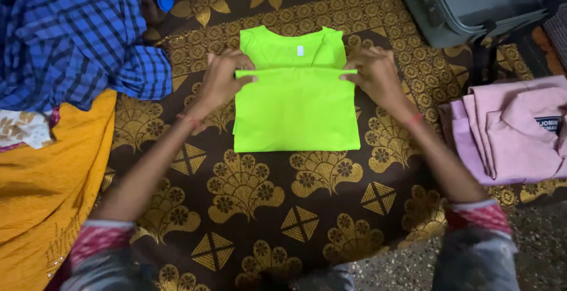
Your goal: The person folds a neon green sleeveless shirt and a pink button-down shirt by hand on a bed before stacking them.
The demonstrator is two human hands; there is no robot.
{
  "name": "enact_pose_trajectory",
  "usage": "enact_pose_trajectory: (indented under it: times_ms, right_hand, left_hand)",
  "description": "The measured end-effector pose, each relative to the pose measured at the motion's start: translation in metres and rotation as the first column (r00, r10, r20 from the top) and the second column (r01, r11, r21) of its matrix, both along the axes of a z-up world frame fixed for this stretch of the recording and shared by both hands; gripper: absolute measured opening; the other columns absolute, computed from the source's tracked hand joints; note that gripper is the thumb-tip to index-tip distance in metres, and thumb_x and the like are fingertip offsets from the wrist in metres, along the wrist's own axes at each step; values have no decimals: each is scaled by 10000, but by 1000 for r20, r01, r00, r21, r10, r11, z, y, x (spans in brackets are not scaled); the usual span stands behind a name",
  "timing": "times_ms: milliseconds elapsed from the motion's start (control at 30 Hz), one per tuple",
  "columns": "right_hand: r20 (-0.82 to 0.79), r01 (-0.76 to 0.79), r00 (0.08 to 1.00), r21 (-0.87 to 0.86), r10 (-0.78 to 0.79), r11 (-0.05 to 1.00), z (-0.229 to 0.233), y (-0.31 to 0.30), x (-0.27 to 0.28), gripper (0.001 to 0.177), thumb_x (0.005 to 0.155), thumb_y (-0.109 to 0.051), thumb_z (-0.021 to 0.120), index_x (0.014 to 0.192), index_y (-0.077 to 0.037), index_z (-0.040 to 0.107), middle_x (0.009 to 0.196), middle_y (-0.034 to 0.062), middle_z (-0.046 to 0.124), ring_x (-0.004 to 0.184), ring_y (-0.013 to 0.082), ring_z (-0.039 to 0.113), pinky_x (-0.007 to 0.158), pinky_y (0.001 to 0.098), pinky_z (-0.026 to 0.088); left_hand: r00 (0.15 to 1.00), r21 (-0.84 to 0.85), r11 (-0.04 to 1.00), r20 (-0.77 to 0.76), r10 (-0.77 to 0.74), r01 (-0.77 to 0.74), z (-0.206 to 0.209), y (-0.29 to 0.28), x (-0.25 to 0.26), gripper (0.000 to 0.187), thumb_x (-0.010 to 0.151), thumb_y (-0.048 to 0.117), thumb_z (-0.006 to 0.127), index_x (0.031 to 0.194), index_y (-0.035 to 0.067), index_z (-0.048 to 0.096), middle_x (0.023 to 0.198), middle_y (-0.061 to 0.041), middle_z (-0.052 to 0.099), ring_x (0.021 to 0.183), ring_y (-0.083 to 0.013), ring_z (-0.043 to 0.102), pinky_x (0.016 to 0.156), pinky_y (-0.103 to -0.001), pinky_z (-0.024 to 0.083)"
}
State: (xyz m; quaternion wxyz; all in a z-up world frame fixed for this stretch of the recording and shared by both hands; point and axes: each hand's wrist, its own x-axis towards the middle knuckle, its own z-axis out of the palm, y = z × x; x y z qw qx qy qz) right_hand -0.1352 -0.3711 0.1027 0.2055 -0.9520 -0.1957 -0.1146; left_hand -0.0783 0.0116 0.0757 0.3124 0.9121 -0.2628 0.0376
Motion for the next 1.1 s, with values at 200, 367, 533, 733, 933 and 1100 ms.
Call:
enact_pose_trajectory:
  times_ms: [200,367,533,733,933,1100]
  right_hand:
    - [43,-292,957,141,288,946,50,-13,-160,300,767,-258,830,1025,-135,739,1000,-25,713,1069,202,640,996,377,520]
    - [-310,-431,786,344,534,834,37,-4,-268,276,854,-333,859,1098,-216,807,1038,-96,793,1026,118,693,1010,414,462]
    - [-458,-186,839,268,295,945,10,-7,-263,278,854,-265,793,1119,-182,784,1125,26,794,1102,219,730,906,369,590]
    - [-233,-49,965,288,119,956,-10,-3,-192,438,863,-180,753,1280,-69,675,1288,145,698,1194,277,668,978,405,597]
    - [-455,313,890,667,36,676,-32,-20,-52,747,950,-342,772,1508,48,463,1269,160,713,1183,202,692,1004,310,575]
    - [-484,415,874,686,-51,597,-49,-4,55,712,880,-189,832,1456,52,491,1164,141,740,1031,206,733,874,285,611]
  left_hand:
    - [853,-119,854,-77,-516,506,55,46,-155,203,782,125,821,958,180,738,1034,50,726,1117,-131,617,990,-406,395]
    - [680,-120,819,-498,-539,561,59,77,-256,344,801,343,862,1096,210,746,1024,38,722,1053,-164,615,967,-415,470]
    - [849,-80,932,-393,-354,353,12,85,-248,331,899,360,794,1180,193,747,1109,55,753,1053,-136,697,1031,-404,534]
    - [972,-140,990,-233,-17,-16,-24,59,-175,610,904,469,695,1378,123,528,1267,-141,630,1126,-256,652,912,-461,596]
    - [780,-573,712,-623,-58,-405,-40,40,-12,765,909,374,794,1465,54,375,1295,-138,650,1179,-213,692,1045,-349,558]
    - [795,-715,615,-563,-226,-332,-77,5,90,580,852,190,837,1259,-65,511,1017,-105,737,856,-155,748,698,-301,626]
